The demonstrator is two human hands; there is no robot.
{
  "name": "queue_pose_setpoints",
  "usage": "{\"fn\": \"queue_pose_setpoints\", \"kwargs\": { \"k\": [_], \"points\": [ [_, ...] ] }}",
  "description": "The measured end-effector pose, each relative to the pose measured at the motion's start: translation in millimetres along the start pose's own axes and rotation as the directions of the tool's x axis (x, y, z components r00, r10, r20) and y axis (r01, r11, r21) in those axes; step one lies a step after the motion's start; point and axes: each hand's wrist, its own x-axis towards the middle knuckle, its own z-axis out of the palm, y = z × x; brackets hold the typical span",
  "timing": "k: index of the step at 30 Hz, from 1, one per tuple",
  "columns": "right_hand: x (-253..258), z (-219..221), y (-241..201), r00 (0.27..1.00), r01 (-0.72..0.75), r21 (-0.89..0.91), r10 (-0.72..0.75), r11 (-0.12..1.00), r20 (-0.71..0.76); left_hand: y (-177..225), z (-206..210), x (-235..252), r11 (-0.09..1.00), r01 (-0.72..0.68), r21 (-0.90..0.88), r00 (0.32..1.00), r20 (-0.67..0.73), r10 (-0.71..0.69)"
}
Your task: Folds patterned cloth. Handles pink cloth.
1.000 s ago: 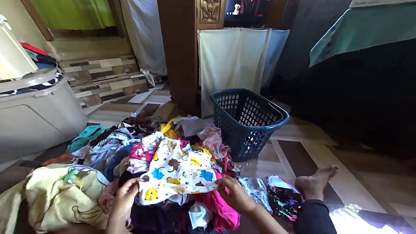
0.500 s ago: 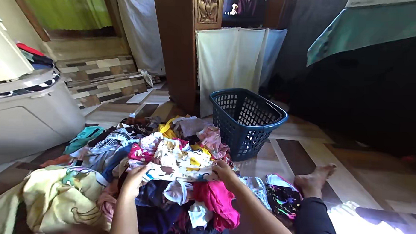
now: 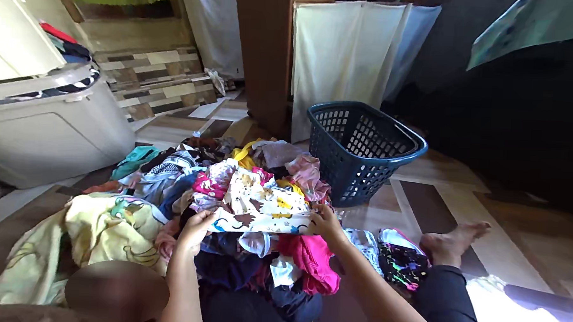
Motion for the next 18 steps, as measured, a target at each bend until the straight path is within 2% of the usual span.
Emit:
{"fn": "queue_pose_setpoints", "kwargs": {
  "k": [11,13,15,18],
  "points": [
    [6.5,4.8,16.7,0.998,-0.064,-0.076,0.064,0.995,0.0,-9.0,3.8,-1.8,0.985,0.052,0.165,0.996,0.056,-0.062],
    [9.8,5.7,19.2,0.998,-0.057,-0.173,0.057,0.983,-0.006,-9.5,7.2,1.2,0.98,0.062,0.19,0.994,0.081,-0.078],
    [9.4,8.5,13.3,1.0,-0.014,-0.352,0.019,0.936,0.011,-10.7,10.5,4.0,0.976,0.062,0.209,0.993,0.087,-0.082],
    [6.0,23.3,-11.7,0.994,0.109,-0.504,-0.11,0.857,0.027,-16.2,17.9,13.9,0.97,0.01,0.242,0.998,0.057,-0.025]
  ]
}}
